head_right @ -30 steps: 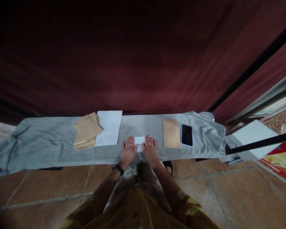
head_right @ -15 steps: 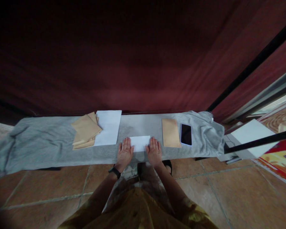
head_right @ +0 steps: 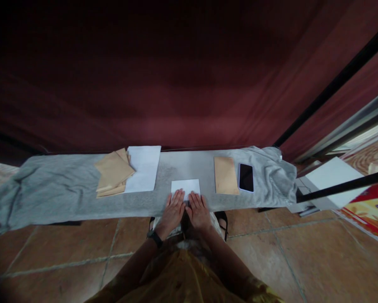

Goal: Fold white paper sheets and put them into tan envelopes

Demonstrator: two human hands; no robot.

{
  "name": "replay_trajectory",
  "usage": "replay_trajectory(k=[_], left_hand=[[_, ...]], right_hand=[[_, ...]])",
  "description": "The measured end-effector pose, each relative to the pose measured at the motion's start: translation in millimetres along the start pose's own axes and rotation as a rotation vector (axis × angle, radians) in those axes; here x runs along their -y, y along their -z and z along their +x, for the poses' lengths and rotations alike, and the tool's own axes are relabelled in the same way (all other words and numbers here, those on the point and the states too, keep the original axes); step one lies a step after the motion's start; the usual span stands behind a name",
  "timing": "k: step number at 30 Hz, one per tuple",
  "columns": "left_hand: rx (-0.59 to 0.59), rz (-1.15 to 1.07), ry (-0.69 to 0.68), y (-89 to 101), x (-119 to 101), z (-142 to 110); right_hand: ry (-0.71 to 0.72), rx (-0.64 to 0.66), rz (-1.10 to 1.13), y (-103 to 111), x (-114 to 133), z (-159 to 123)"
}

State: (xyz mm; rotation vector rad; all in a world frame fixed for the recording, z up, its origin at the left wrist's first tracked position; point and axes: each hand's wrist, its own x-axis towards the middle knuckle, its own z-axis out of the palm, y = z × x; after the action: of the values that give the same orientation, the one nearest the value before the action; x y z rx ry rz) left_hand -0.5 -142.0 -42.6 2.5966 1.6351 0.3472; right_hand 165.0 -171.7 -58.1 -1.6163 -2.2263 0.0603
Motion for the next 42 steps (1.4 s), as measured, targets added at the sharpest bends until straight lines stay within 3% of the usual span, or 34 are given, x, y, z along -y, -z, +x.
replay_trajectory(k=[8, 12, 19, 24, 33, 42], left_hand=[[-0.032, 0.042, 0.117, 3.9, 14.2, -9.1], [-0.059, 0.046, 0.156, 3.4, 8.0, -2.6], [0.003, -0.038, -0.022, -11.2, -23.9, 28.8], [0.045, -0.076, -0.080, -18.4, -30.4, 51.1], [0.028, -0.056, -0.066, -18.5, -18.9, 77.6], [-0.017, -0.025, 0.097, -11.9, 9.5, 65.0]], right_hand=[[-0.053, -0.008, -0.092, 5.5, -19.4, -9.0], [-0.056, -0.018, -0.106, 3.6, -22.1, -12.3], [-0.029, -0.019, -0.125, 4.7, -21.6, -10.4], [-0.043, -0.010, -0.152, 1.5, -21.7, -9.6], [-0.047, -0.012, -0.129, 4.9, -21.5, -9.1], [-0.078, 0.004, -0.098, 8.8, -18.8, -7.8]])
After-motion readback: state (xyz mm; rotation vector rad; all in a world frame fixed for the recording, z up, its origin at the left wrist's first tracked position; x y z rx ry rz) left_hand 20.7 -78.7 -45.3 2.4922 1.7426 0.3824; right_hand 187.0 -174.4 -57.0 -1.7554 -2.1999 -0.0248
